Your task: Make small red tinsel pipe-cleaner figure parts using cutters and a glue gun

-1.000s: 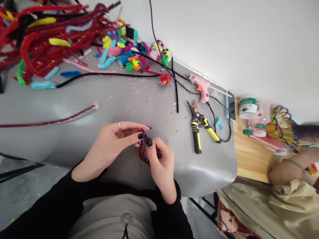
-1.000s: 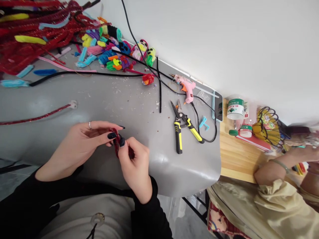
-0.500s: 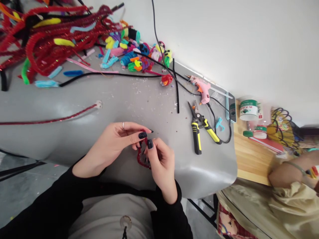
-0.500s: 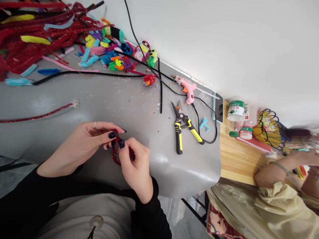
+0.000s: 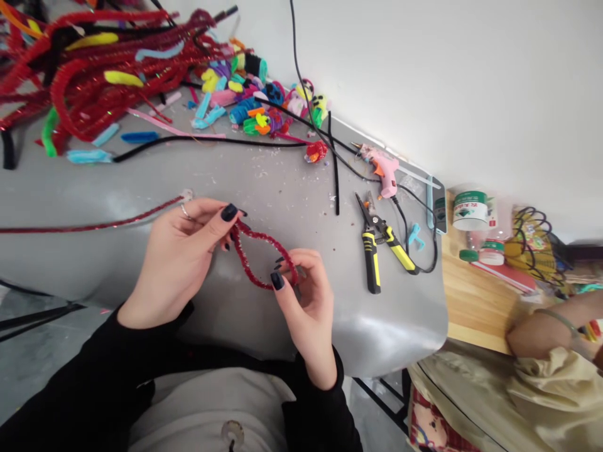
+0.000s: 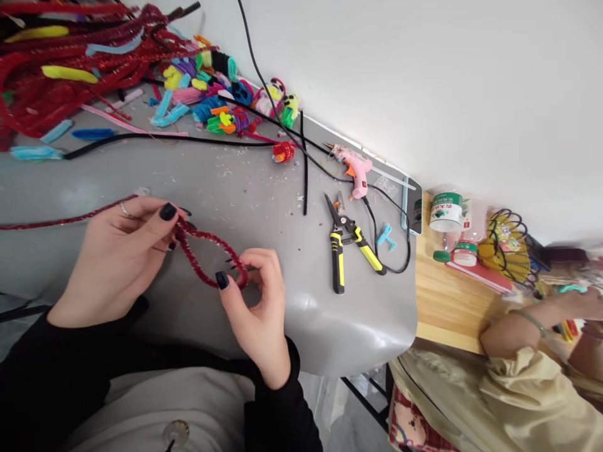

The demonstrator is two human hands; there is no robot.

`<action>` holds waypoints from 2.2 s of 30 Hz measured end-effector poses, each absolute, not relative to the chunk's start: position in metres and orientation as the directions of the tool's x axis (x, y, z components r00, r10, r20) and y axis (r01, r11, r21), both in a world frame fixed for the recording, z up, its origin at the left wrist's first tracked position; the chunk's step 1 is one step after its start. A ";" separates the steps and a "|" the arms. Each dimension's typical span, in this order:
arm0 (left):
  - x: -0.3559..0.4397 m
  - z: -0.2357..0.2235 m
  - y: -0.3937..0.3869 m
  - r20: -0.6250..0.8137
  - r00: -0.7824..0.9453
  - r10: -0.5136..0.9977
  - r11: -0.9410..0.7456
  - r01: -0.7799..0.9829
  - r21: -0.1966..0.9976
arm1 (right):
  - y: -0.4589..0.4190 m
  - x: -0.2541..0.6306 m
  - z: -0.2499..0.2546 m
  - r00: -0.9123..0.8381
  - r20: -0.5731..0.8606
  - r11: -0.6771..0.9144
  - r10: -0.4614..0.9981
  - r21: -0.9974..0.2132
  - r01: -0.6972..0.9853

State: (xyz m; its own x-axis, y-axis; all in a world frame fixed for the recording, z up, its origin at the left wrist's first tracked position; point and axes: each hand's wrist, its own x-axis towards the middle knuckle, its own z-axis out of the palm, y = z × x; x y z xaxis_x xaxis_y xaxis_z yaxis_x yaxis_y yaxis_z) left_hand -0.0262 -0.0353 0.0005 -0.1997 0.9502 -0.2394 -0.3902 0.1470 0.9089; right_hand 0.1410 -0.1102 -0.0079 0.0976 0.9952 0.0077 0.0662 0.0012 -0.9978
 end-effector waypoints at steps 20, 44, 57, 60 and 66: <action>-0.029 -0.006 -0.034 -0.261 -0.262 0.929 0.083 -0.539 0.838 | -0.110 0.140 -0.011 0.126 -0.170 -0.142 0.977 -0.969 -0.204; -0.029 -0.004 -0.023 -0.381 -0.332 0.863 0.029 -0.720 0.693 | -0.115 0.119 -0.013 -0.329 -0.246 -0.409 0.912 -0.475 -0.779; -0.040 0.005 -0.028 -0.032 -0.280 0.959 -0.121 -0.512 0.851 | -0.114 0.136 -0.022 -0.457 -0.371 -0.586 0.808 -0.576 -0.570; -0.041 0.004 -0.028 -0.020 -0.289 0.957 -0.134 -0.501 0.855 | -0.111 0.134 -0.023 -0.492 -0.389 -0.627 0.779 -0.516 -0.584; -0.041 0.006 -0.027 -0.019 -0.304 0.952 -0.140 -0.492 0.859 | -0.112 0.133 -0.025 -0.561 -0.404 -0.689 0.722 -0.490 -0.535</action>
